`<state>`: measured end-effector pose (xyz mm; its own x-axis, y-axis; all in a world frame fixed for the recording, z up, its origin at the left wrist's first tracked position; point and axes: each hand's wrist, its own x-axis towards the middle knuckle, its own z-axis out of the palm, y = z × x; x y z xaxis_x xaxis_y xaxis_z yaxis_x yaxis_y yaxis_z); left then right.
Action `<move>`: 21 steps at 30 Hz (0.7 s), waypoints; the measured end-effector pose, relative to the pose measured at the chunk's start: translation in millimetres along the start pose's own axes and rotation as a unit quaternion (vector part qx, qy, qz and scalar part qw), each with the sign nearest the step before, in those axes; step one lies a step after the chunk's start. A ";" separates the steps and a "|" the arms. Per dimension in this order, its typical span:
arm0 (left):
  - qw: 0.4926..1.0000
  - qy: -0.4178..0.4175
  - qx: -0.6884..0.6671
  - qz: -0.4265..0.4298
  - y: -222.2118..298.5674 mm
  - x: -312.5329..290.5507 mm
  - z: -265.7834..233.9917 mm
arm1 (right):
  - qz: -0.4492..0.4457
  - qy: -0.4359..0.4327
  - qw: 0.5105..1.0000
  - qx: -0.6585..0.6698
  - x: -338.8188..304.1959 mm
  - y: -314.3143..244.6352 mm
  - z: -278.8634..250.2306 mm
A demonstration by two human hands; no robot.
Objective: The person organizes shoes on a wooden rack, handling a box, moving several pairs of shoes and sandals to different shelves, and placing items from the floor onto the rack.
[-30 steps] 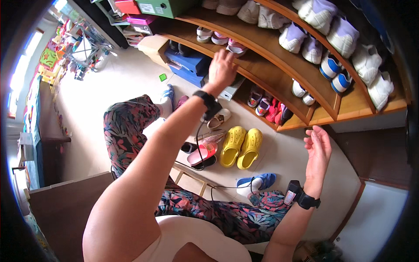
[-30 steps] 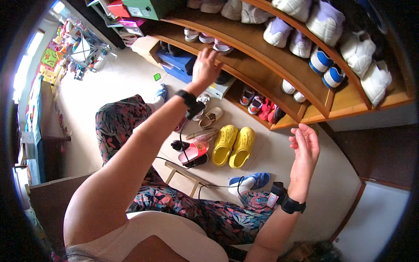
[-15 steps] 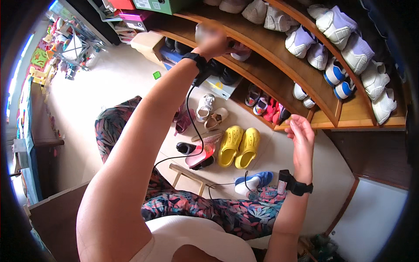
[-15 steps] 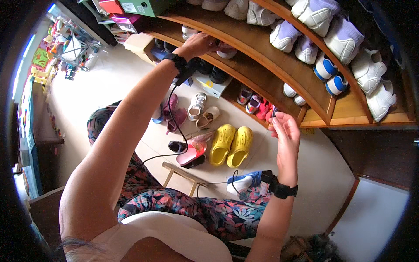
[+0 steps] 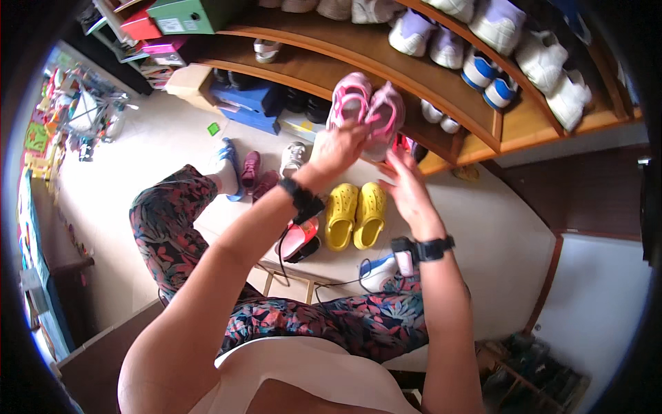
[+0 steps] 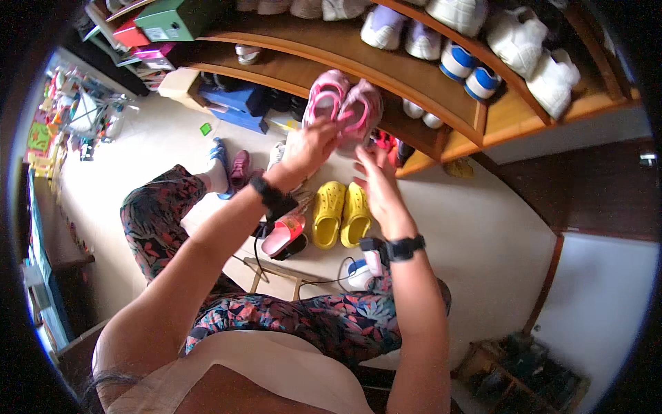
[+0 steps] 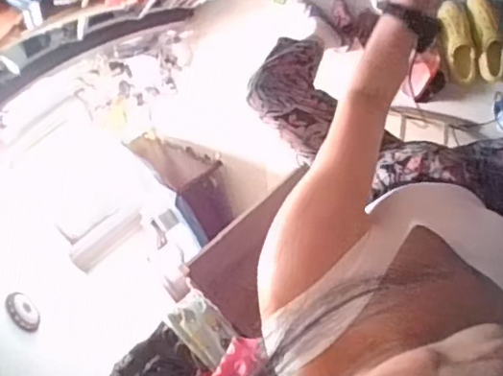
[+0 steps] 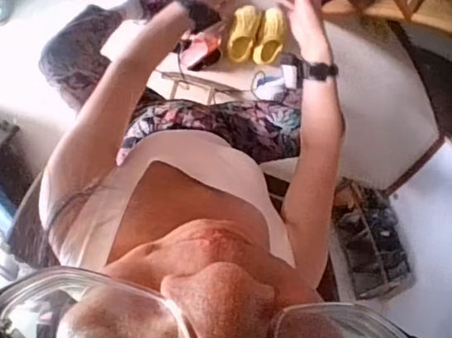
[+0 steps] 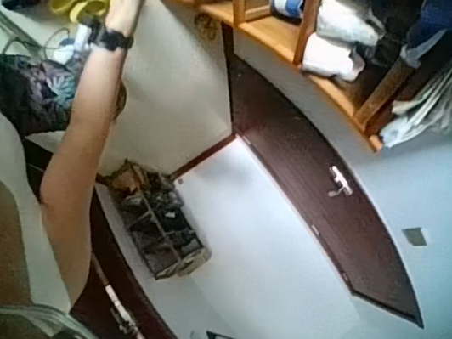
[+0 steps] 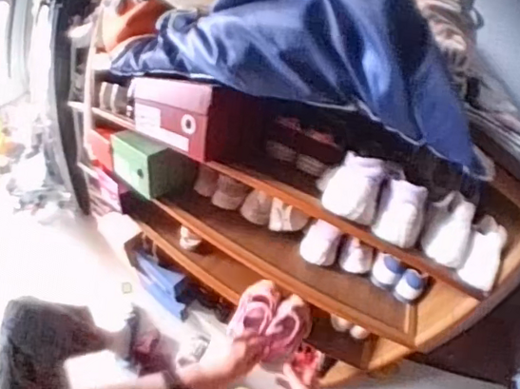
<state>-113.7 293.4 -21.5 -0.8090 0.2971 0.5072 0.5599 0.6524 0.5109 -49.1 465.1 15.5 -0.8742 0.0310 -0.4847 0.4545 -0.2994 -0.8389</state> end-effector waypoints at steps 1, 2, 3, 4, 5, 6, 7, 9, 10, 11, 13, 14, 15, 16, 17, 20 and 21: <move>0.999 -0.042 0.005 -0.001 14.4 -8.6 1.9 | 0.021 0.007 0.999 0.029 5.6 6.1 -1.4; 0.996 -0.086 0.021 -0.006 21.1 -17.0 -1.0 | 0.045 0.005 0.997 0.062 14.1 17.5 2.0; 0.996 -0.087 0.016 -0.005 28.1 -19.4 1.0 | -0.014 0.036 0.996 0.077 24.9 31.7 -0.8; 0.996 -0.088 0.014 -0.002 28.2 -21.2 1.2 | -0.022 0.052 0.997 0.057 25.1 31.3 4.9; 0.995 -0.099 0.010 0.005 27.0 -22.2 0.3 | -0.015 0.069 0.995 0.069 26.1 32.4 8.7; 0.994 -0.109 0.003 0.013 27.6 -21.6 0.3 | -0.009 0.087 0.993 0.080 27.7 33.4 8.0; 0.994 -0.111 -0.003 0.011 28.1 -19.7 0.5 | -0.012 0.090 0.993 0.081 29.8 32.3 5.8; 0.993 -0.112 0.001 0.028 24.1 -12.9 -2.6 | -0.030 0.092 0.995 0.033 34.7 27.2 2.8; 0.993 -0.113 0.006 0.042 22.8 -7.0 -2.3 | -0.033 0.095 0.994 0.035 38.6 24.3 3.9; 0.995 -0.101 0.000 0.025 21.4 3.4 0.9 | -0.072 0.120 0.989 0.046 44.4 21.0 5.5; 0.997 -0.068 0.023 0.039 7.0 31.3 8.9 | -0.135 0.144 0.979 0.048 58.2 10.3 13.1; 0.996 -0.067 0.030 0.044 -0.1 47.0 12.2 | -0.149 0.133 0.979 0.047 61.9 2.2 13.3; 0.997 -0.054 0.005 0.060 0.5 63.3 23.0 | -0.154 0.119 0.980 0.027 72.0 -4.5 1.7; 0.997 -0.039 -0.009 0.073 -5.7 78.7 27.4 | -0.159 0.094 0.983 0.011 82.9 -15.0 3.3; 0.997 -0.024 -0.010 0.069 -12.1 90.8 32.6 | -0.202 0.139 0.967 -0.072 91.3 -21.3 7.0; 0.995 -0.093 -0.019 0.026 -29.2 106.9 34.6 | -0.216 0.186 0.941 -0.184 115.6 -22.8 10.6; 0.995 -0.096 -0.026 0.028 -25.7 105.4 39.6 | -0.213 0.193 0.939 -0.186 124.6 -17.0 0.5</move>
<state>-220.5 335.5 -8.6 -0.7930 0.4628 0.3962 0.6092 0.5959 0.5232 -165.8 473.6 -30.5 -0.8962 0.4368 -0.0778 0.1677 0.1710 -0.9709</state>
